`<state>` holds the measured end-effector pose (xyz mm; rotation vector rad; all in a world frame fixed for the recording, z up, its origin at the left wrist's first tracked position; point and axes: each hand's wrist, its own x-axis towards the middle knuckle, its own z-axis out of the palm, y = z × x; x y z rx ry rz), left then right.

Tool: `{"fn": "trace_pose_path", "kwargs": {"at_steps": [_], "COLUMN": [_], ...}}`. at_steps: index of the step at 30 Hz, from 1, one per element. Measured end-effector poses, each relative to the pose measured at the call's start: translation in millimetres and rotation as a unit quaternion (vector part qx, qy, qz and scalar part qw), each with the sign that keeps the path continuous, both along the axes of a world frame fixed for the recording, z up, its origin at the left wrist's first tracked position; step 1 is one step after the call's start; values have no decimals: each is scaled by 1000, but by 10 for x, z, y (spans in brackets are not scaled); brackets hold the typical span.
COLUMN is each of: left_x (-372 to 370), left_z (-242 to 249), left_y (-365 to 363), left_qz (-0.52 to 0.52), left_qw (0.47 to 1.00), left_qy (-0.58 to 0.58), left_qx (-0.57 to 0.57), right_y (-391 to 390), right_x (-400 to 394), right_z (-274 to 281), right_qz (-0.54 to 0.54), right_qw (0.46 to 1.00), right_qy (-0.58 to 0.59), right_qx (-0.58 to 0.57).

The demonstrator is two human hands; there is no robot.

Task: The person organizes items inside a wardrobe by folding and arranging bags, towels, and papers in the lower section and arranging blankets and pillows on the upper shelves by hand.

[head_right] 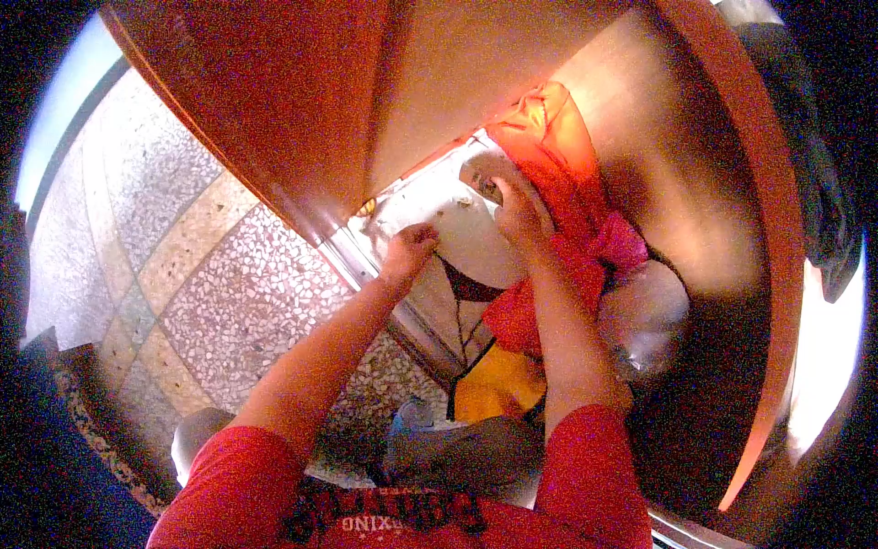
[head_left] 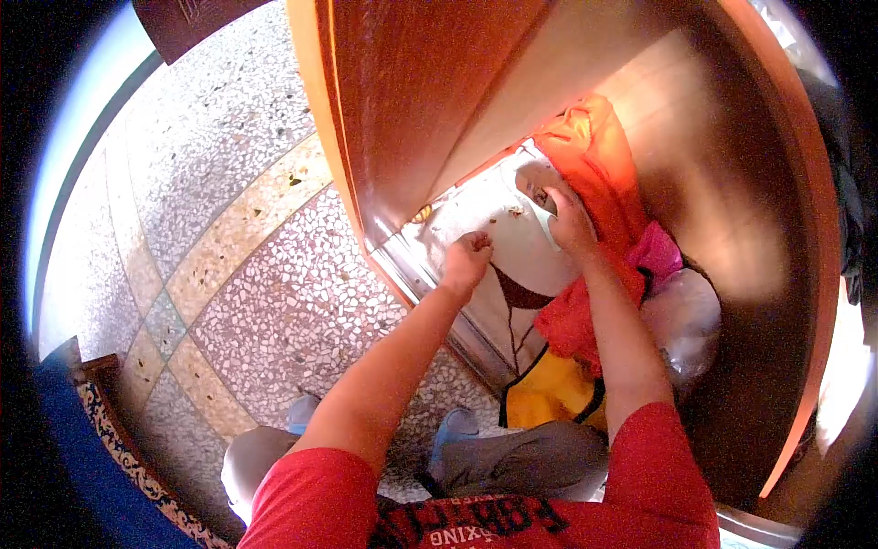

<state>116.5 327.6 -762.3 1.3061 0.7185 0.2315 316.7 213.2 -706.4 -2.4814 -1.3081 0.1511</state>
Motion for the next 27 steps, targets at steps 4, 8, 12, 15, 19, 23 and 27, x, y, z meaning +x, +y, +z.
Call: {"fn": "trace_pose_path", "kwargs": {"at_steps": [4, 8, 12, 15, 19, 23, 27], "left_x": [-138, -203, -291, -377, -422, -402, -237], "left_z": [60, 27, -52, 212, 264, 349, 522], "left_y": [9, -28, 68, 136, 236, 488, 691], "left_qz": [43, 72, -1, 7, 9, -13, -242], "left_qw": [998, 996, 999, 998, 963, 796, 766], "left_qy": [-17, -35, -13, -7, 77, 132, 300], "left_qx": [39, 29, 40, 64, 257, 590, 515], "right_y": [88, 17, -37, 44, 33, -28, -310], "right_x": [-259, -308, -134, -363, -588, -596, -493], "right_z": [-139, -190, -177, -239, -252, -60, -169], "right_qz": [-52, -106, -171, -155, -139, -186, -302], "right_qw": [998, 990, 984, 986, 987, 975, 903], "right_qy": [25, 89, 54, 64, 85, 105, 278], "right_qx": [-11, -6, 21, 3, 12, -59, 129]}}
